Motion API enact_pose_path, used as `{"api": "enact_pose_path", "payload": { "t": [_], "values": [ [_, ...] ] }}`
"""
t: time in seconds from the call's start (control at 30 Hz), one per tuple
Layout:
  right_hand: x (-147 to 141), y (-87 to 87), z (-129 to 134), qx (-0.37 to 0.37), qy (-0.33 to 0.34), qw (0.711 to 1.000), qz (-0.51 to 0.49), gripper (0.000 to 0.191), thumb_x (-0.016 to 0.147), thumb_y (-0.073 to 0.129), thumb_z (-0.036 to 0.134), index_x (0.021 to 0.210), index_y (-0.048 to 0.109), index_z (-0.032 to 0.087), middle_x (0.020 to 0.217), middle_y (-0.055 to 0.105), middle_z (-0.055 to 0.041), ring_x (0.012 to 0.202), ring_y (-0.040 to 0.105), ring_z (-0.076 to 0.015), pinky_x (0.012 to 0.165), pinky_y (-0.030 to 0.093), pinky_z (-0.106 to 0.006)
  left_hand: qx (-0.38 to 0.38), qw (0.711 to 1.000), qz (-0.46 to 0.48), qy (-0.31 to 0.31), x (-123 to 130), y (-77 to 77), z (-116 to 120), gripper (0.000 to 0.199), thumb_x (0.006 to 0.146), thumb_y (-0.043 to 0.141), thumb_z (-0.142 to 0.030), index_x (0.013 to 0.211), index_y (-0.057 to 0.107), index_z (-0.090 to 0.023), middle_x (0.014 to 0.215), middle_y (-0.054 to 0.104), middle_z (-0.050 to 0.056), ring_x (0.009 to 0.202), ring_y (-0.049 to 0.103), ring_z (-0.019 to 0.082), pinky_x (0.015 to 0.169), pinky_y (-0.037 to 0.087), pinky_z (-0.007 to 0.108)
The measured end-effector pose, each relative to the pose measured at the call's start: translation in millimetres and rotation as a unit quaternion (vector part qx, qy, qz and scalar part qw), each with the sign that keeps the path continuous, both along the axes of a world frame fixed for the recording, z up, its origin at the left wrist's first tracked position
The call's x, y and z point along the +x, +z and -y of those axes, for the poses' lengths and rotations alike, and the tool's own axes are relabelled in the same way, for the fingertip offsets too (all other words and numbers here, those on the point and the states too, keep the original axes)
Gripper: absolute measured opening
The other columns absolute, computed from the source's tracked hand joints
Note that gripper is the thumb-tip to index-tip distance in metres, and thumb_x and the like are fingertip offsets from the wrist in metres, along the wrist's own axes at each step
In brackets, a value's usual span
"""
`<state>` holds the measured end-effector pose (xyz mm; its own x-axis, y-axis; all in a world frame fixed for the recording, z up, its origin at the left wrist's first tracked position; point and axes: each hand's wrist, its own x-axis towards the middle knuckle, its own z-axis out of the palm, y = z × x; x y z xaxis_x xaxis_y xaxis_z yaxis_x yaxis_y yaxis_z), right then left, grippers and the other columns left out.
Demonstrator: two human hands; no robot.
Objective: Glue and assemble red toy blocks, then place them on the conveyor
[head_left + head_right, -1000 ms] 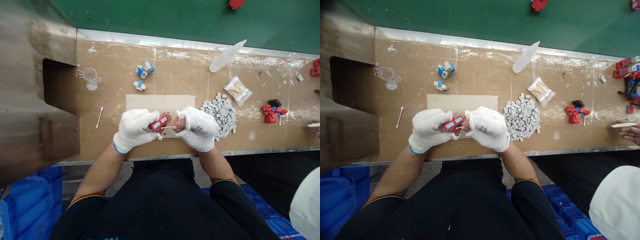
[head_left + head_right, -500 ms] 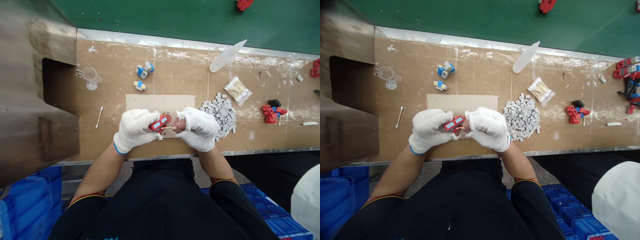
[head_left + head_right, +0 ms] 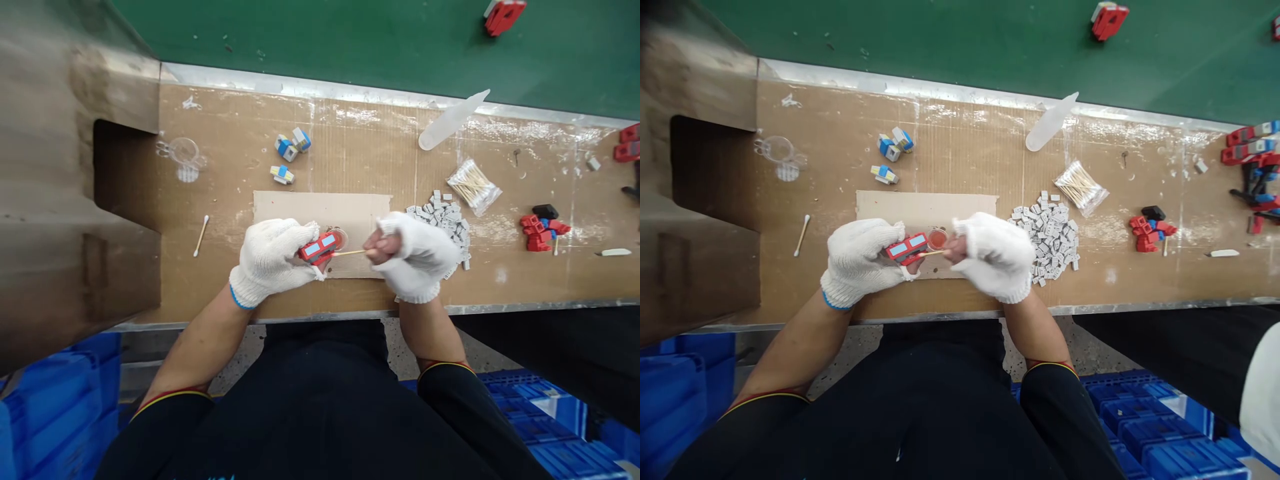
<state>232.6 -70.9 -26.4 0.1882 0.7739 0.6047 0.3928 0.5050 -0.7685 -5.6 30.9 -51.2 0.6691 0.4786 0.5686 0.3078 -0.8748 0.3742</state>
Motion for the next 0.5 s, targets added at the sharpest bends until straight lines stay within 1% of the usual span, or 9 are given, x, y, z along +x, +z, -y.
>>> {"api": "enact_pose_path", "payload": {
  "t": [0.07,0.1,0.13,0.2,0.27,0.33,0.43,0.5],
  "values": [
    [10,6.2,-1,0.015,-0.02,0.999,-0.021,0.022,0.099,0.094,0.026,0.084,0.078,0.029,0.076,0.081,0.0053,0.062,0.075,-0.0157,0.056,0.06,-0.03,0.001,0.998,0.061,-0.006,3,1.9,0,0.024,0.105,0.081,-0.049,0.111,0.074,-0.027,0.071,0.074,-0.001,0.054,0.064,0.018,0.056,0.052,0.033],
    [15,8.5,-2,0.011,-0.019,1.0,-0.009,0.02,0.099,0.093,0.025,0.085,0.079,0.029,0.077,0.081,0.005,0.063,0.075,-0.016,0.058,0.06,-0.03,0.002,0.996,0.087,-0.011,4,3.4,-1,0.022,0.104,0.082,-0.044,0.114,0.073,-0.027,0.073,0.075,-0.001,0.054,0.065,0.018,0.055,0.052,0.033],
    [20,9.9,-4,0.002,-0.01,1.0,0.02,0.019,0.099,0.093,0.025,0.087,0.079,0.029,0.078,0.081,0.0045,0.066,0.076,-0.0166,0.06,0.061,-0.031,0.0,0.994,0.105,-0.015,5,5.2,-1,0.023,0.103,0.082,-0.042,0.116,0.072,-0.026,0.073,0.075,-0.002,0.054,0.065,0.018,0.055,0.052,0.033],
    [27,9.9,-7,-0.021,0.03,0.993,0.109,0.017,0.101,0.088,0.023,0.089,0.079,0.03,0.08,0.081,0.0036,0.07,0.075,-0.0176,0.066,0.061,-0.033,-0.008,0.992,0.127,-0.024,4,8.6,-1,0.024,0.103,0.082,-0.043,0.117,0.07,-0.027,0.074,0.074,-0.003,0.054,0.064,0.018,0.054,0.053,0.033],
    [30,7.2,-12,-0.03,0.081,0.977,0.195,0.019,0.105,0.08,0.022,0.089,0.074,0.029,0.079,0.078,0.0033,0.072,0.071,-0.0175,0.07,0.058,-0.033,-0.029,0.992,0.123,-0.025,1,10.5,0,0.023,0.105,0.081,-0.044,0.116,0.068,-0.028,0.076,0.074,-0.002,0.057,0.067,0.019,0.055,0.057,0.036],
    [30,3.6,-16,-0.034,0.122,0.959,0.253,0.021,0.108,0.072,0.019,0.09,0.07,0.028,0.08,0.074,0.0029,0.07,0.065,-0.0166,0.072,0.055,-0.033,-0.06,0.993,0.1,-0.013,-5,9.9,3,0.023,0.104,0.082,-0.042,0.115,0.066,-0.031,0.079,0.075,-0.001,0.061,0.071,0.021,0.057,0.06,0.039],
    [28,-0.1,-20,-0.043,0.142,0.943,0.296,0.02,0.108,0.07,0.016,0.092,0.068,0.027,0.085,0.071,0.002,0.07,0.056,-0.0163,0.074,0.05,-0.034,-0.082,0.992,0.094,-0.001,-11,6.2,5,0.032,0.096,0.089,-0.039,0.116,0.064,-0.032,0.082,0.077,0.0,0.065,0.074,0.023,0.06,0.063,0.041],
    [28,-0.6,-20,-0.062,0.148,0.936,0.314,0.016,0.105,0.073,0.017,0.094,0.07,0.027,0.09,0.072,0.0006,0.075,0.057,-0.0173,0.078,0.051,-0.036,-0.089,0.991,0.1,0.008,-13,4.7,4,0.032,0.096,0.089,-0.039,0.116,0.064,-0.032,0.085,0.079,0.002,0.067,0.075,0.024,0.061,0.064,0.043]
  ]
}}
